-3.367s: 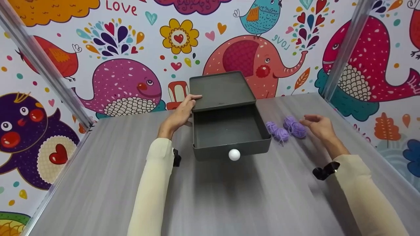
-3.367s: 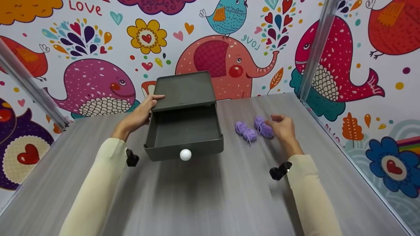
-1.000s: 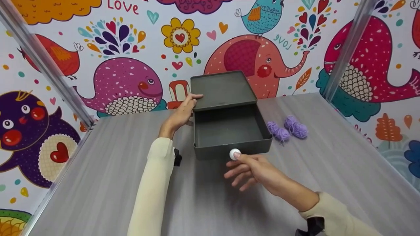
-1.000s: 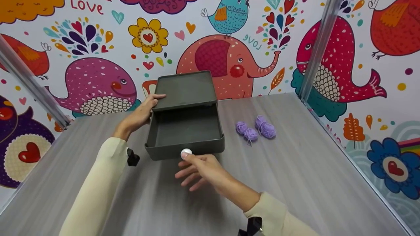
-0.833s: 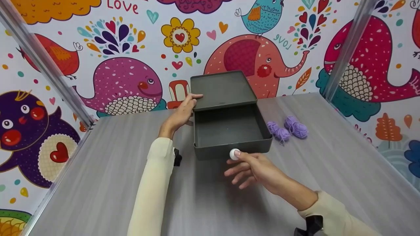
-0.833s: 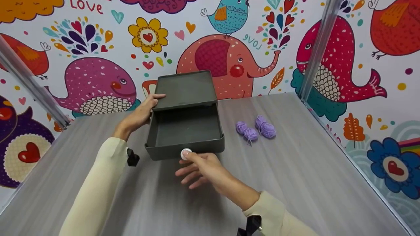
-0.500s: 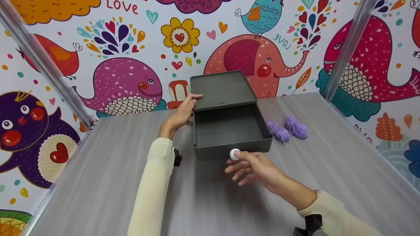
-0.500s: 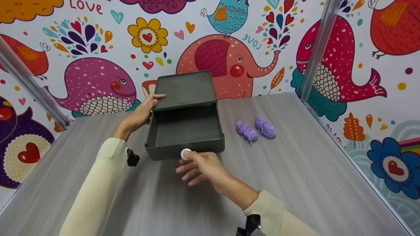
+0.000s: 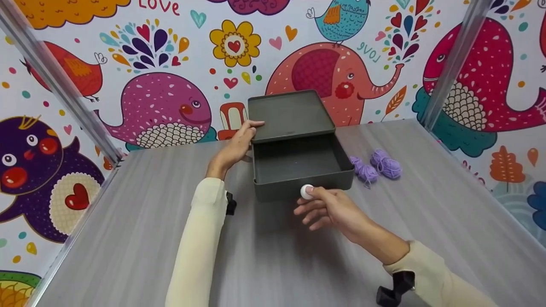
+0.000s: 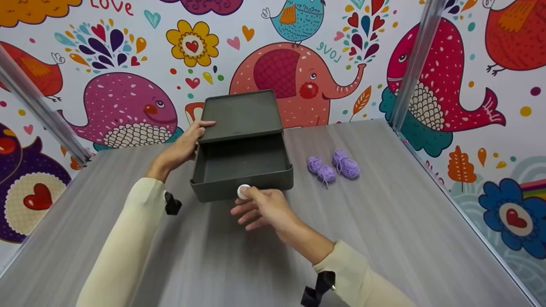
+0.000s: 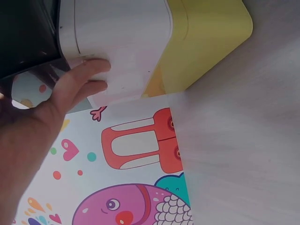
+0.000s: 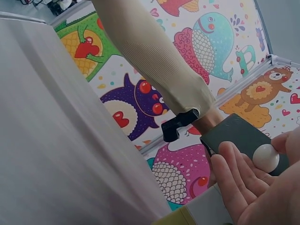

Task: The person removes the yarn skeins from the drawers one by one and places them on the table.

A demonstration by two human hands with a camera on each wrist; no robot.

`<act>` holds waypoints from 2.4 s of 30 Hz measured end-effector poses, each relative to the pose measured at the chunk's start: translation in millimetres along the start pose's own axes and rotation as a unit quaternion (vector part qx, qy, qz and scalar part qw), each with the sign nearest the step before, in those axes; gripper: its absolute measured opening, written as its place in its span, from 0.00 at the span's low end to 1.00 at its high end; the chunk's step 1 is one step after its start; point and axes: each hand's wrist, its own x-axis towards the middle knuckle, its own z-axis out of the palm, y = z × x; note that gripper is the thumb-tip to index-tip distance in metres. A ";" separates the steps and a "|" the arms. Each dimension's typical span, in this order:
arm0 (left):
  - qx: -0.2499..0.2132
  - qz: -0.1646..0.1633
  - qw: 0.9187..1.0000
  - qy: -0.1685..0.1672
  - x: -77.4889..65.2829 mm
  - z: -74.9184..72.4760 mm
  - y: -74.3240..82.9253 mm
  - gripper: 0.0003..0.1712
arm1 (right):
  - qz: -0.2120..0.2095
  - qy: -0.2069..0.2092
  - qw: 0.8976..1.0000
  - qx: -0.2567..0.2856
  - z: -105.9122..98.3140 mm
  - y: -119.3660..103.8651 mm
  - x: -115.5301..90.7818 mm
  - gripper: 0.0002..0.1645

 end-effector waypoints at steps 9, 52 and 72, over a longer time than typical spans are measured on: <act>-0.008 -0.001 1.000 -0.001 0.5 1.5 -0.9 0.24 | -0.011 0.016 1.000 -0.005 -5.0 -1.3 10.8 0.26; -0.014 -0.002 1.000 0.004 -0.6 0.6 -1.7 0.24 | -0.020 0.072 0.997 -0.002 -8.6 -14.2 69.8 0.29; -0.007 0.001 1.000 0.004 -1.3 1.0 0.2 0.25 | 0.001 0.092 0.995 -0.041 -9.0 -19.6 84.6 0.32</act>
